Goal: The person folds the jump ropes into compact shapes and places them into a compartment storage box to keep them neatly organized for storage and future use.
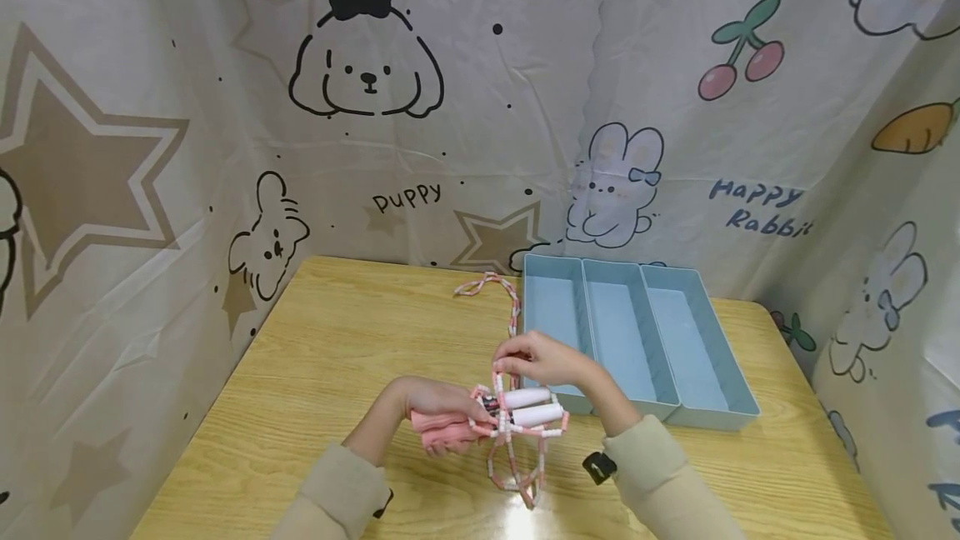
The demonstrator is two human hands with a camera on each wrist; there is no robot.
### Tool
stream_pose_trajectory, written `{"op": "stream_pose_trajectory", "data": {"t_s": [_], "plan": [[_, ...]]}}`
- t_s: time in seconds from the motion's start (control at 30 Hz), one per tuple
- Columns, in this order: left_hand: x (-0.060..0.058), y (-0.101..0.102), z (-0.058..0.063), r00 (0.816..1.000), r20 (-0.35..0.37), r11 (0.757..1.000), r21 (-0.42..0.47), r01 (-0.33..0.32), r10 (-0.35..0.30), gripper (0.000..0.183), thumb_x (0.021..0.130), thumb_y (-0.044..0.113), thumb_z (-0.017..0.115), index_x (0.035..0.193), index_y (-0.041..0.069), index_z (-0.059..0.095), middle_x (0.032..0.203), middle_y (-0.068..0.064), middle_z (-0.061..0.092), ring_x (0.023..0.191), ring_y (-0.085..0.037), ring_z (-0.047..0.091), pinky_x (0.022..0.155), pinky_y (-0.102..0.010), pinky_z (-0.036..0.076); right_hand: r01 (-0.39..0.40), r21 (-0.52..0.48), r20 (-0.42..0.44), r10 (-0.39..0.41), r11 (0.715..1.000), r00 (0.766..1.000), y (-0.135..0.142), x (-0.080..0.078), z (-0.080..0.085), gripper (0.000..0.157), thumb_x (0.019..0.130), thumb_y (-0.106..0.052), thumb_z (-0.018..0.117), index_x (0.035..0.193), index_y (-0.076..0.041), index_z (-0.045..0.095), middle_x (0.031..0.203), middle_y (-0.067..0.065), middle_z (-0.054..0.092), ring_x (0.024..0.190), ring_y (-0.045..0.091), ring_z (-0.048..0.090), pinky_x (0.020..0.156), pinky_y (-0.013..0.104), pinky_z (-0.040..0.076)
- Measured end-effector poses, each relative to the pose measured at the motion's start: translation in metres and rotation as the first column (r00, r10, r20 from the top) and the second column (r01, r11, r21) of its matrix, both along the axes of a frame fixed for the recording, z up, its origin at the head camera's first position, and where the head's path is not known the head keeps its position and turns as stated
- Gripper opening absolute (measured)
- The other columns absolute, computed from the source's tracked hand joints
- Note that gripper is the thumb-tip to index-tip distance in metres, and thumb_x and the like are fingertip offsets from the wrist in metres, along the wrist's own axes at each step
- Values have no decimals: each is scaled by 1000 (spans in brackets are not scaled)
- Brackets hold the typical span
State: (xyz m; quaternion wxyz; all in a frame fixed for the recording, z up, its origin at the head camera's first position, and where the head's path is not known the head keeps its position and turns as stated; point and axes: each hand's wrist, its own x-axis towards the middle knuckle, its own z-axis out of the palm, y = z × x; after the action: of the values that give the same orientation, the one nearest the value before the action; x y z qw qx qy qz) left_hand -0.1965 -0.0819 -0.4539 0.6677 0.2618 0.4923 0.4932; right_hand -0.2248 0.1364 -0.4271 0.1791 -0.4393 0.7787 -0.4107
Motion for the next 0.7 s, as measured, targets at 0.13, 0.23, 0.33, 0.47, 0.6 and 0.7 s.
{"op": "stream_pose_trajectory", "data": {"t_s": [0.13,0.23,0.33,0.47,0.6,0.7], "plan": [[0,1,2,1000,6,999,29,19,-19,34,97,30,24,103,5,47,58,0,41,41,-8,35,38,-21,30,-26,-34,55,27,999,998,2,-2,-6,21,96,-16,47,91,-4,64,63,13,50,51,1,36,49,19,35],[1,1,3,1000,18,999,47,19,-20,33,96,29,24,104,6,46,57,1,41,41,-7,35,38,-21,29,-39,-76,111,47,996,993,3,-4,-11,25,96,-18,47,92,0,64,63,13,50,52,0,37,48,17,35],[2,1,5,999,36,998,60,1,-3,31,95,28,24,102,8,46,57,2,40,42,-7,34,39,-20,29,-40,-131,166,62,991,984,5,-5,-16,28,96,-19,47,93,5,62,64,1,50,52,0,38,48,16,34],[2,0,8,999,44,996,84,-12,8,27,94,27,24,98,10,45,57,2,39,42,-7,34,39,-20,28,-25,-185,252,72,982,965,3,-4,-25,31,96,-18,46,94,9,60,67,-8,53,51,-1,40,45,15,34],[2,-1,9,999,38,995,102,-25,21,26,94,27,25,94,10,45,56,3,40,42,-7,34,39,-20,29,4,-222,315,68,975,947,-1,3,-29,34,97,-19,45,94,13,58,72,-9,57,53,-2,46,46,14,38],[2,-2,7,999,22,994,102,-46,44,26,94,28,25,92,9,43,57,3,41,42,-6,35,40,-20,30,50,-245,346,40,968,937,-4,11,-26,36,98,-15,42,93,17,55,73,-9,58,57,-2,47,49,13,39]]}}
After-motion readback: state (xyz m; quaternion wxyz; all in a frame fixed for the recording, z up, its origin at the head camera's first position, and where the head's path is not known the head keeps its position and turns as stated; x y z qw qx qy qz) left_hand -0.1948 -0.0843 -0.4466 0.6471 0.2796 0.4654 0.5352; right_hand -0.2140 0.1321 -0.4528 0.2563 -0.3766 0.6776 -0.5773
